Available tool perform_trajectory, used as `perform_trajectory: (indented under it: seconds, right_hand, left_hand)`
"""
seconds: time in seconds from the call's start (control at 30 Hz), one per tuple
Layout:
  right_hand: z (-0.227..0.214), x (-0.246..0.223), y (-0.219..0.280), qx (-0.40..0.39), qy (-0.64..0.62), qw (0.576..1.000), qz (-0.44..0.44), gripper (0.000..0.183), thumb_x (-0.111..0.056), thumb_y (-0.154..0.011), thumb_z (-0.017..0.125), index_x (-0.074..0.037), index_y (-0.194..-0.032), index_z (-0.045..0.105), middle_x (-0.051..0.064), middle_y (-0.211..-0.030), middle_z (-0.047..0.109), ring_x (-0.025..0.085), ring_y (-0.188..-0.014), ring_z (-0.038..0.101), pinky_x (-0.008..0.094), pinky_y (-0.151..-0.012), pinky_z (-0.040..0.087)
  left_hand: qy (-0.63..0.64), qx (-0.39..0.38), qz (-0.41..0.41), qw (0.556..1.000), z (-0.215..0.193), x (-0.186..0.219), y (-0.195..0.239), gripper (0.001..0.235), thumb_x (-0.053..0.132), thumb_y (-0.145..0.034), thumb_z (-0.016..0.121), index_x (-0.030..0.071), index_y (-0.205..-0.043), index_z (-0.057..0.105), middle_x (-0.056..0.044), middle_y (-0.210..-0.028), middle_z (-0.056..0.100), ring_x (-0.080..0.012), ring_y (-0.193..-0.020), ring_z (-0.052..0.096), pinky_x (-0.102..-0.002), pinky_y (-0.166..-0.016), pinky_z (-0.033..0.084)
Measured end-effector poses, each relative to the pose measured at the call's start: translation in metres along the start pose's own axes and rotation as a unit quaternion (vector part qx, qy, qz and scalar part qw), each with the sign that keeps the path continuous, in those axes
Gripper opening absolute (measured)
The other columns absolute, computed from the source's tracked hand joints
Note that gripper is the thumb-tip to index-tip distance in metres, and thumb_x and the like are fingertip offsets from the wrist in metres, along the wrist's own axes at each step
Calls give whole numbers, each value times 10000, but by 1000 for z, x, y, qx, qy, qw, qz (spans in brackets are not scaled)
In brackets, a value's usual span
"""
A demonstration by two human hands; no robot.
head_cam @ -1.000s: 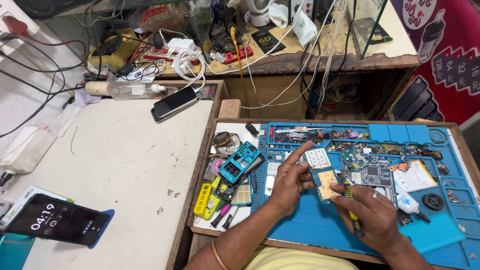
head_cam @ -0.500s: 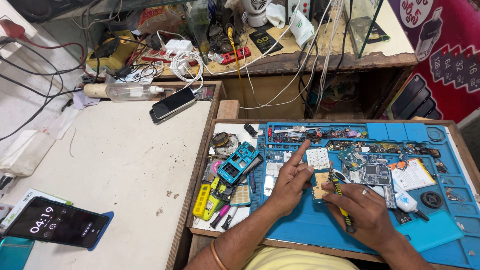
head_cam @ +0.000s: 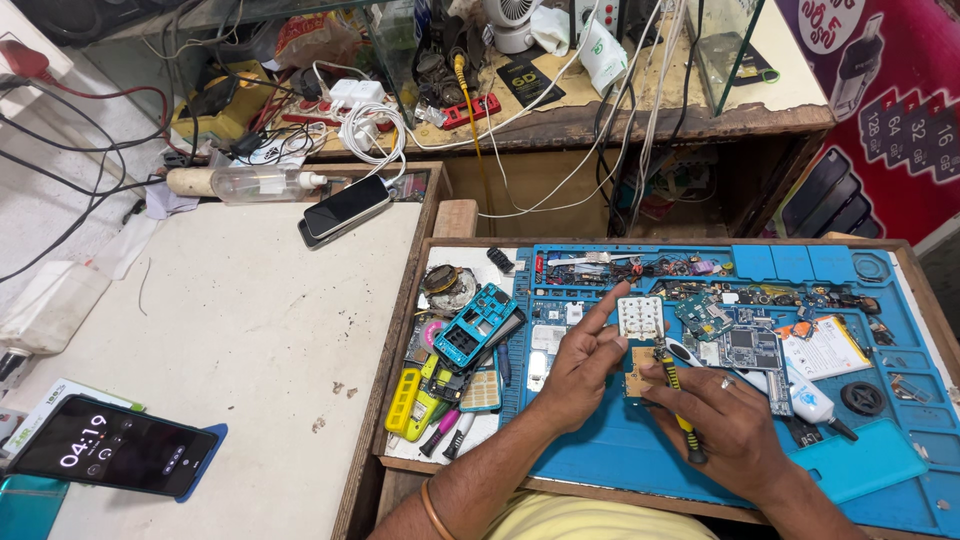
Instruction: The person holds a green circuit board and uses a yellow-handled screwdriver to scrape and clean the surface of the board. They rotate the board to access different areas and continue scraping specific components and traces.
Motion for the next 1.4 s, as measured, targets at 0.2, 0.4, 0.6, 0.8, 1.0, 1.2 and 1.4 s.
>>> perform_trajectory:
  seconds: [0.2, 0.4, 0.6, 0.8, 1.0, 1.2, 1.4]
  right_hand:
    - [-1, 0, 0, 5, 2, 1000, 8, 385, -101, -666, 873, -126, -1024, 734, 40, -954, 718, 205, -809, 723, 361, -677, 583]
    - [-4, -5, -4, 7, 5, 1000, -15, 391, -193, -650, 905, -106, -993, 738, 54, -995, 730, 210, -815, 725, 372, -713, 592]
    - [-25, 16, 3, 84, -29, 990, 105, 321, -142, -721, 868, -78, -997, 718, 75, -1097, 764, 157, -873, 745, 304, -749, 587]
    - [-27, 46, 14, 160, -168, 948, 216, 295, -85, -876, 770, -32, -1142, 655, 122, -1238, 726, 142, -1067, 718, 276, -927, 580]
    - [-1, 78, 27, 72, -279, 890, 353, 253, -48, -832, 778, -13, -1073, 709, 85, -1069, 741, 136, -833, 706, 262, -739, 585]
    - [32, 83, 39, 0, -400, 814, 421, 343, -28, -836, 785, 9, -1162, 687, 69, -1047, 730, 91, -791, 586, 245, -717, 499]
    - [46, 80, 43, -35, -435, 780, 448, 324, -95, -882, 739, 26, -1183, 737, 58, -956, 706, 101, -834, 644, 263, -731, 541]
  left_hand:
    - [42, -9, -15, 999, 7, 4, 0, 730, 67, -1056, 476, 127, -1700, 139, -74, -1205, 705, -108, -1128, 668, -293, -1010, 544]
    - [52, 5, 1, 999, 3, -1, -1, 596, 85, -1077, 480, 97, -1633, 266, -123, -1224, 705, -146, -1111, 681, -312, -995, 569]
    - [20, 0, -8, 1000, 2, -5, -1, 414, 105, -1066, 540, 11, -1466, 496, -83, -1282, 650, -173, -1004, 705, -319, -880, 601]
    - [-135, -65, -59, 987, 19, 1, 10, 445, 137, -1002, 657, 48, -1438, 629, -82, -1195, 702, -182, -938, 717, -322, -790, 607]
    - [-179, 73, 55, 980, 0, 31, 1, 726, 43, -886, 813, 73, -1537, 494, -132, -1101, 762, -148, -1168, 654, -275, -1057, 492]
    - [-96, 145, 74, 982, -15, 32, -3, 728, -13, -847, 813, 65, -1490, 480, -94, -1174, 712, -112, -1079, 665, -249, -868, 595]
    - [-47, 125, 59, 989, -12, 20, 0, 632, -8, -883, 798, 60, -1451, 531, -98, -1143, 718, -98, -965, 695, -225, -803, 608]
Point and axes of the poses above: each hand's wrist, its own y-axis away from the middle knuckle, its own z-axis out of the palm, x = y × z, the point moved 8 cm from there along -y, towards the middle knuckle
